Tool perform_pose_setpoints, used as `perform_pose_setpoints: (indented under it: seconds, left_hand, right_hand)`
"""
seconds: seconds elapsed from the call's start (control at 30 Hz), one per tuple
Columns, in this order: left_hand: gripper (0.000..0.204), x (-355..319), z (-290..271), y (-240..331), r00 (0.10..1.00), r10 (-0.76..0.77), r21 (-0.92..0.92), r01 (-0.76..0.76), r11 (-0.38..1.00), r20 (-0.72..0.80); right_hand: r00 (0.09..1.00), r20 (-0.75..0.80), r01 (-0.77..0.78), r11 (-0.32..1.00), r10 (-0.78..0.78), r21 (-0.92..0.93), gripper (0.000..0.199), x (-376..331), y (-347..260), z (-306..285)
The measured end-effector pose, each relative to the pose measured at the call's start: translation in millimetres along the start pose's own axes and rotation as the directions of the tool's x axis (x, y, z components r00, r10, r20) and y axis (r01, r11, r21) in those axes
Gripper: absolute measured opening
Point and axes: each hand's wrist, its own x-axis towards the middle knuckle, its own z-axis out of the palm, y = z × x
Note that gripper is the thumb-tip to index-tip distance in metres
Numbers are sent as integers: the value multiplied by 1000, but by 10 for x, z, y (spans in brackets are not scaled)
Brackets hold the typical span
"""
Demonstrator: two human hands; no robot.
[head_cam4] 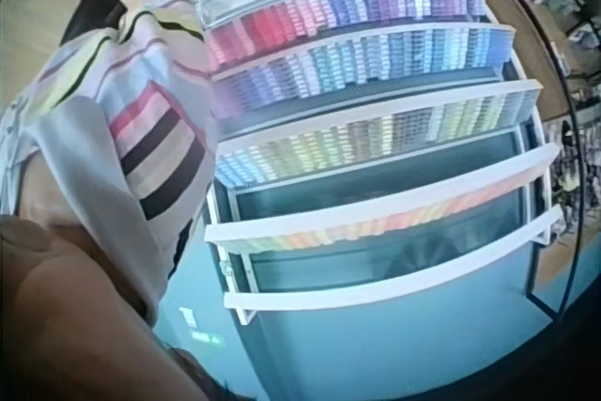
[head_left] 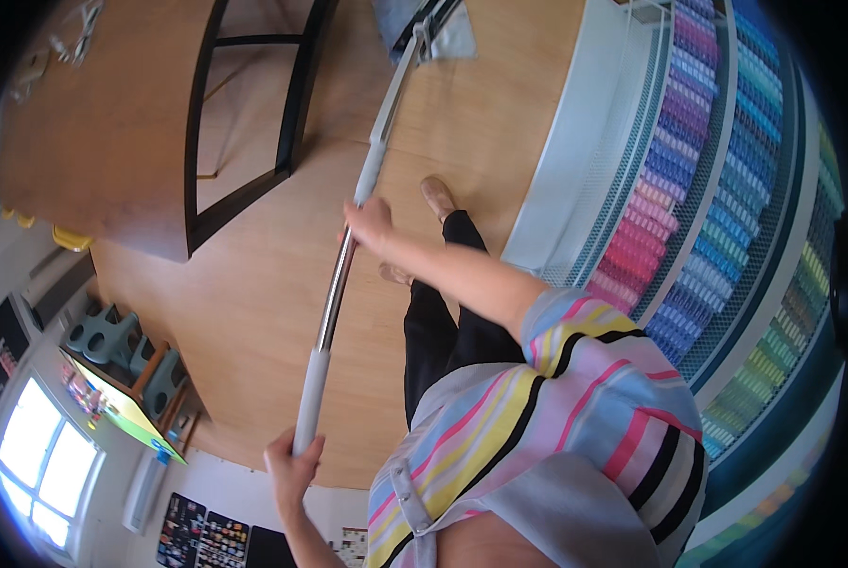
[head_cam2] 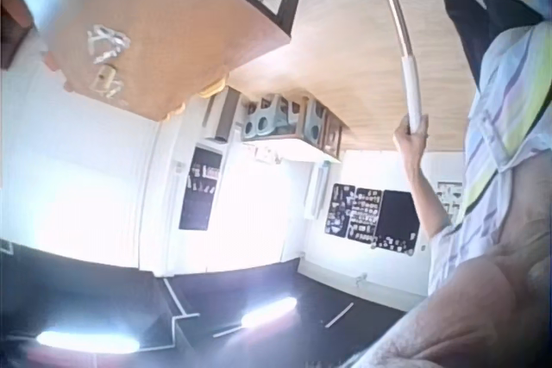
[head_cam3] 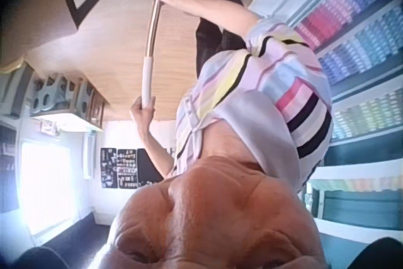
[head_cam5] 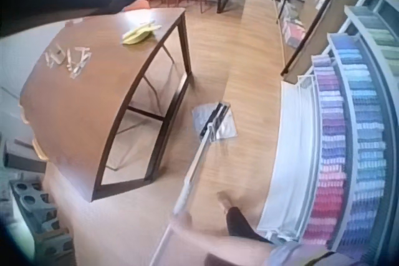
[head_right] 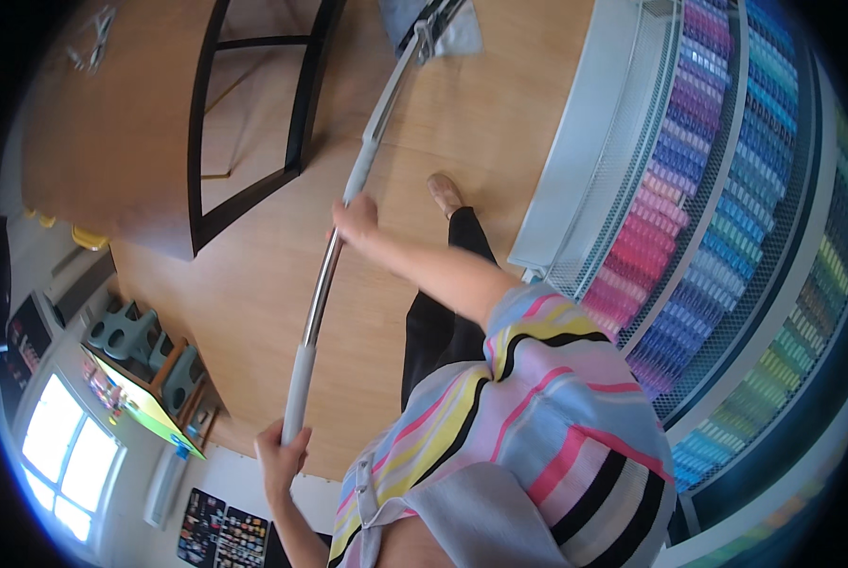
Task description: The person mops a wooden floor in a room with colorful chairs and shelves. They use a flat mop with a white cloth to clean the floor, moving chairs out of the way to reach different areas. The person systematically covers the floor space, maneuvering around furniture and obstacles.
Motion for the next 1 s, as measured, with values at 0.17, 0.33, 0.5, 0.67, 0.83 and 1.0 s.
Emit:
perform_pose_setpoints:
  seconds: [0.17,0.33,0.5,0.67,0.83,1.0]
  left_hand:
    - [28,522,809,969,956,289,98,-294,951,57]
    - [32,569,1398,1266,843,518,180,-537,824,144]
    - [25,629,1241,517,843,523,153,-537,830,126]
    - [27,594,954,-1131,892,429,238,-451,860,141]
    - [31,483,534,-3341,974,208,260,-224,939,87]
    - [31,-218,-259,-4804,975,223,289,-218,932,17]
  right_hand:
    - [970,-242,8,1000,-12,-15,25,951,-900,-681]
    - [926,-346,96,980,-153,-177,34,1340,-1059,-1204]
    - [925,-308,142,955,-222,-262,42,1123,-300,-981]
    - [946,-281,90,963,-163,-255,39,272,1225,-439]
    - [962,-271,-21,990,-18,-140,34,-975,2955,441]
    - [931,-81,-363,927,356,-93,33,-2324,4257,1252]
